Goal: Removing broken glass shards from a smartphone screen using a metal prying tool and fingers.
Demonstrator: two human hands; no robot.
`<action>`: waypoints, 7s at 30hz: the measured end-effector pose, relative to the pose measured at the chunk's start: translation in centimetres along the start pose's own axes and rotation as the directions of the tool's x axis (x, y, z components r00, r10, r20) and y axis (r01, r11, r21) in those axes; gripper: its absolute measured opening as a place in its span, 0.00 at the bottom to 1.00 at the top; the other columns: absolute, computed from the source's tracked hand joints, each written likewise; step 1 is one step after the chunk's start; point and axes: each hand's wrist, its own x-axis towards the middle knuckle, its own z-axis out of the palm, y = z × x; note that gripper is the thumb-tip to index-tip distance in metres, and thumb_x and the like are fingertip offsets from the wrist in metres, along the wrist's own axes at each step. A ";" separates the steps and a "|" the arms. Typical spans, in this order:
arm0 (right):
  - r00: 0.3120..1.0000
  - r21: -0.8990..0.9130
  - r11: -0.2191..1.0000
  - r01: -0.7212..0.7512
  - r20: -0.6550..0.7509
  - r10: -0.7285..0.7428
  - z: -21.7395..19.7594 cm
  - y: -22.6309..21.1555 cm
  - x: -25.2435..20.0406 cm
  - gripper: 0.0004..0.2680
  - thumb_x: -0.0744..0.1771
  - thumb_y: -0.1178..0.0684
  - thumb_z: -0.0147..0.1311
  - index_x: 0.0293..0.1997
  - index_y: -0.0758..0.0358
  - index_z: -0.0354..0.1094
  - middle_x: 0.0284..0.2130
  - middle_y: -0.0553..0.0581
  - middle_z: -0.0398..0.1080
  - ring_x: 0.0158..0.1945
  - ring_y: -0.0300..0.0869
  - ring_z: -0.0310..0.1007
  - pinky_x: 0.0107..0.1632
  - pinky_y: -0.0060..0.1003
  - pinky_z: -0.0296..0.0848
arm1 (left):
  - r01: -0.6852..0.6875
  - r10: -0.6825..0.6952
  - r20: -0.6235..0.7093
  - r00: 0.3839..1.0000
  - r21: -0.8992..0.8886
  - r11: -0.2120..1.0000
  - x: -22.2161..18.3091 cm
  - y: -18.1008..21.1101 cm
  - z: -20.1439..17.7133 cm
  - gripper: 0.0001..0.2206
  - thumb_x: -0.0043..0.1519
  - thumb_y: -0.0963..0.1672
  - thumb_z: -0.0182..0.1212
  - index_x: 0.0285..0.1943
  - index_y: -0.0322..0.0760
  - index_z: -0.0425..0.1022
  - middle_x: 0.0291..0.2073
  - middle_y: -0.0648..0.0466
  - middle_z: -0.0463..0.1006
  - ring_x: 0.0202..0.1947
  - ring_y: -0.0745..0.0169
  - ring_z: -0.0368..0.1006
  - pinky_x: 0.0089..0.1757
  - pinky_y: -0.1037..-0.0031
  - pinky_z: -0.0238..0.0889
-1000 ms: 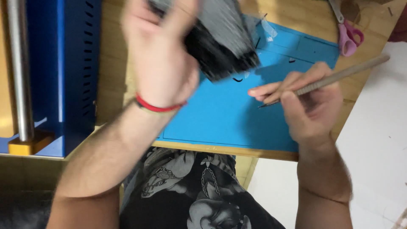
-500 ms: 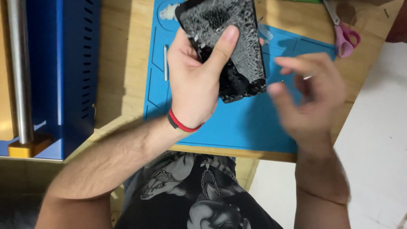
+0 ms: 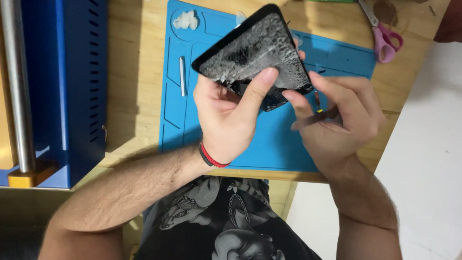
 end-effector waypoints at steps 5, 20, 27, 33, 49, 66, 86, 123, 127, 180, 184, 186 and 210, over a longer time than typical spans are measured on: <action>0.998 0.000 0.998 -0.061 -0.014 0.061 -0.3 0.4 -0.9 0.15 0.68 0.55 0.84 0.53 0.69 0.80 0.36 0.63 0.72 0.28 0.41 0.52 0.34 0.38 0.57 | -0.038 0.039 -0.010 0.999 0.081 0.996 -0.5 -0.3 0.0 0.12 0.75 0.38 0.68 0.65 0.39 0.75 0.59 0.49 0.84 0.63 0.52 0.83 0.68 0.58 0.82; 0.989 0.036 0.990 -0.138 -0.041 0.140 -2.4 -0.5 -0.9 0.09 0.70 0.53 0.74 0.46 0.68 0.78 0.31 0.58 0.69 0.33 0.45 0.62 0.43 0.42 0.63 | -0.170 0.138 0.437 0.889 0.035 0.985 -0.7 1.3 -0.5 0.10 0.79 0.39 0.63 0.67 0.42 0.77 0.63 0.45 0.82 0.65 0.43 0.85 0.64 0.58 0.89; 0.995 0.103 0.995 -0.008 -0.097 0.018 -5.0 -0.2 0.0 0.06 0.70 0.55 0.65 0.44 0.68 0.75 0.39 0.67 0.78 0.39 0.49 0.80 0.45 0.40 0.78 | -0.368 0.205 0.467 0.860 0.291 0.883 -1.7 4.1 3.5 0.15 0.68 0.33 0.72 0.58 0.35 0.72 0.55 0.40 0.83 0.62 0.41 0.84 0.70 0.40 0.82; 0.990 0.034 0.999 0.004 -0.139 0.001 -5.9 0.8 -0.4 0.09 0.67 0.59 0.73 0.32 0.65 0.72 0.31 0.62 0.76 0.33 0.50 0.75 0.41 0.43 0.76 | -0.414 0.229 0.578 0.783 0.209 0.886 -1.4 3.1 2.8 0.15 0.69 0.32 0.69 0.60 0.30 0.71 0.57 0.38 0.81 0.63 0.30 0.81 0.65 0.36 0.84; 0.735 0.812 0.266 -0.519 0.265 0.624 -6.5 4.5 1.7 0.15 0.75 0.40 0.48 0.39 0.61 0.65 0.22 0.49 0.54 0.22 0.34 0.54 0.29 0.28 0.58 | 0.258 -0.241 0.150 0.959 -0.107 0.960 1.9 1.9 0.5 0.09 0.74 0.40 0.60 0.57 0.23 0.78 0.51 0.32 0.85 0.53 0.39 0.85 0.55 0.56 0.82; 0.696 0.804 0.266 -0.532 0.236 0.678 -2.0 1.9 -2.4 0.09 0.74 0.50 0.62 0.56 0.65 0.74 0.47 0.64 0.82 0.51 0.54 0.87 0.57 0.44 0.92 | 0.171 -0.220 0.242 0.945 0.209 0.963 2.2 1.4 -1.1 0.07 0.72 0.46 0.66 0.44 0.43 0.77 0.37 0.66 0.78 0.39 0.77 0.71 0.44 0.77 0.72; 0.988 0.513 0.858 -0.032 -0.112 0.104 -2.5 -1.3 -2.2 0.07 0.75 0.60 0.49 0.58 0.68 0.56 0.37 0.77 0.73 0.41 0.56 0.85 0.42 0.43 0.92 | 0.448 -0.311 0.467 0.828 -0.216 0.868 1.9 0.4 -1.3 0.10 0.76 0.45 0.68 0.56 0.32 0.81 0.51 0.48 0.87 0.54 0.53 0.86 0.58 0.64 0.83; 0.844 0.573 0.658 -0.489 0.120 0.523 -0.9 -0.5 -1.1 0.06 0.77 0.58 0.54 0.54 0.73 0.66 0.45 0.72 0.77 0.46 0.52 0.84 0.51 0.36 0.90 | 0.195 -0.246 0.211 0.946 0.238 0.951 2.2 1.5 -1.0 0.07 0.72 0.47 0.66 0.45 0.42 0.82 0.39 0.67 0.81 0.43 0.81 0.73 0.47 0.79 0.75; 0.830 0.620 0.573 -0.535 0.260 0.493 -1.1 0.8 -0.8 0.07 0.76 0.57 0.55 0.52 0.74 0.68 0.44 0.69 0.77 0.47 0.50 0.85 0.52 0.35 0.91 | 0.218 -0.261 0.189 0.947 0.223 0.950 2.2 1.2 -1.4 0.06 0.72 0.46 0.67 0.49 0.41 0.82 0.44 0.59 0.85 0.47 0.71 0.80 0.50 0.77 0.77; 0.841 0.612 0.580 -0.538 0.344 0.418 0.0 2.1 -0.6 0.06 0.77 0.58 0.54 0.53 0.64 0.58 0.39 0.65 0.75 0.41 0.50 0.83 0.45 0.41 0.88 | 0.240 -0.246 0.020 0.969 0.156 0.958 3.3 0.4 -2.0 0.08 0.67 0.45 0.68 0.35 0.46 0.76 0.30 0.70 0.74 0.34 0.81 0.66 0.36 0.80 0.66; 0.827 0.610 0.561 -0.560 0.366 0.427 -0.2 2.1 -0.6 0.06 0.77 0.59 0.54 0.53 0.64 0.57 0.39 0.66 0.74 0.40 0.50 0.83 0.44 0.41 0.88 | 0.251 -0.256 0.021 0.966 0.148 0.957 3.2 0.3 -2.0 0.08 0.67 0.46 0.68 0.35 0.46 0.75 0.29 0.69 0.73 0.33 0.79 0.65 0.35 0.79 0.64; 0.827 0.608 0.564 -0.559 0.367 0.425 -0.2 2.0 -0.5 0.06 0.77 0.58 0.54 0.52 0.64 0.57 0.39 0.66 0.74 0.40 0.50 0.82 0.44 0.41 0.88 | 0.249 -0.253 0.017 0.967 0.137 0.959 3.1 0.2 -2.0 0.06 0.68 0.45 0.68 0.38 0.44 0.79 0.32 0.68 0.77 0.35 0.80 0.69 0.37 0.79 0.69; 0.827 0.612 0.557 -0.562 0.409 0.385 -0.2 2.4 -0.4 0.05 0.77 0.61 0.53 0.51 0.62 0.57 0.39 0.60 0.72 0.42 0.52 0.83 0.44 0.41 0.87 | 0.267 -0.266 -0.032 0.964 0.081 0.960 3.3 -0.3 -2.0 0.08 0.66 0.45 0.68 0.33 0.46 0.76 0.29 0.71 0.73 0.33 0.81 0.65 0.35 0.79 0.66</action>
